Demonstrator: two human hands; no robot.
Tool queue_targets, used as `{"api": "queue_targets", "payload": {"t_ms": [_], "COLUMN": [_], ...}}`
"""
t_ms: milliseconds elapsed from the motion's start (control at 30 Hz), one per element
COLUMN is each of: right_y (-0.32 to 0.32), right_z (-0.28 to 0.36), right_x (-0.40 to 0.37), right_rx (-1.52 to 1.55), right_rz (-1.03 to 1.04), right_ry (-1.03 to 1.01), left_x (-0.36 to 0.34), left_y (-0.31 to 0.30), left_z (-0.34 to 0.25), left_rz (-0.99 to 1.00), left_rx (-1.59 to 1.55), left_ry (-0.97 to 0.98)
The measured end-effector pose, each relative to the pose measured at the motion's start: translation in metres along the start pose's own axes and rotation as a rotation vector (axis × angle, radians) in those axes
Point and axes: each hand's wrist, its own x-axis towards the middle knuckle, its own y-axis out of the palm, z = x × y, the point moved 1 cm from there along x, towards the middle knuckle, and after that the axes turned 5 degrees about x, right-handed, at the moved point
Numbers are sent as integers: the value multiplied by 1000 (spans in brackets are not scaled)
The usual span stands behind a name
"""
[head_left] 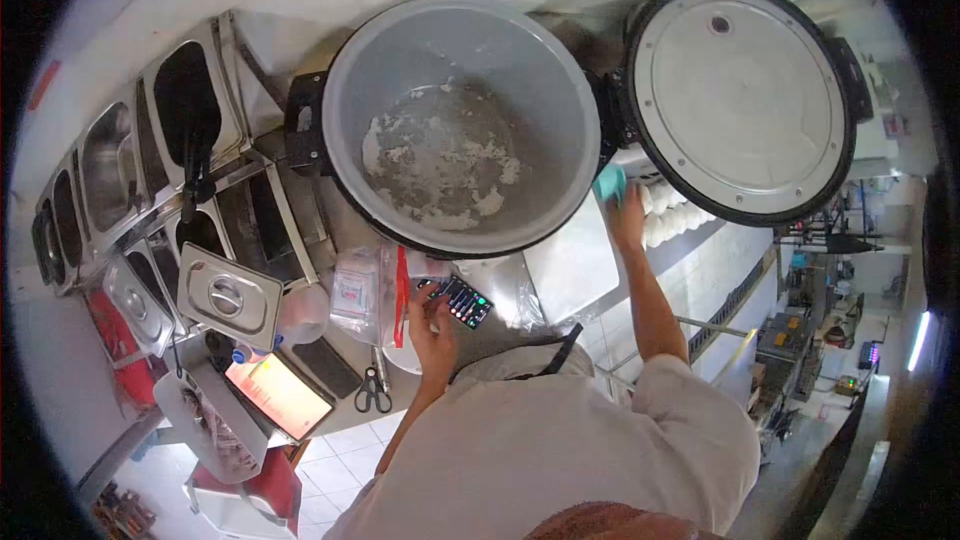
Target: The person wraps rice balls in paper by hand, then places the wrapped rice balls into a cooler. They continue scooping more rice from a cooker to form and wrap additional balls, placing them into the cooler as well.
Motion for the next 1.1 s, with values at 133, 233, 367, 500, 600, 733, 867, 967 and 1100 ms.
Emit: {"api": "queue_targets", "payload": {"t_ms": [133,233,367,500,600,733,867,967,1100], "right_y": [-109,-205,-215,-91,16,78,27,-40,26], "right_z": [44,154,263,323,320,356,395,401,355], "right_x": [-53,-12,102,185,201,176,132,168,209], "right_rx": [264,476,423,-89,-288,-131,-38,-391,-202], "right_rz": [500,754,640,654,682,657,955,1143,713], "right_ry": [506,582,140,-298,-304,-345,-757,-1131,-671], "left_x": [18,31,50,60,68,73,72,72,70], "left_y": [-4,-6,3,14,12,13,12,14,19], "left_z": [-31,-49,-81,-79,-87,-82,-76,-76,-72], "left_rz": [-158,-190,-98,-109,-140,-163,-148,-166,-166], "left_rx": [78,212,335,354,376,391,402,398,392], "left_ry": [207,210,210,236,192,230,199,231,215]}}
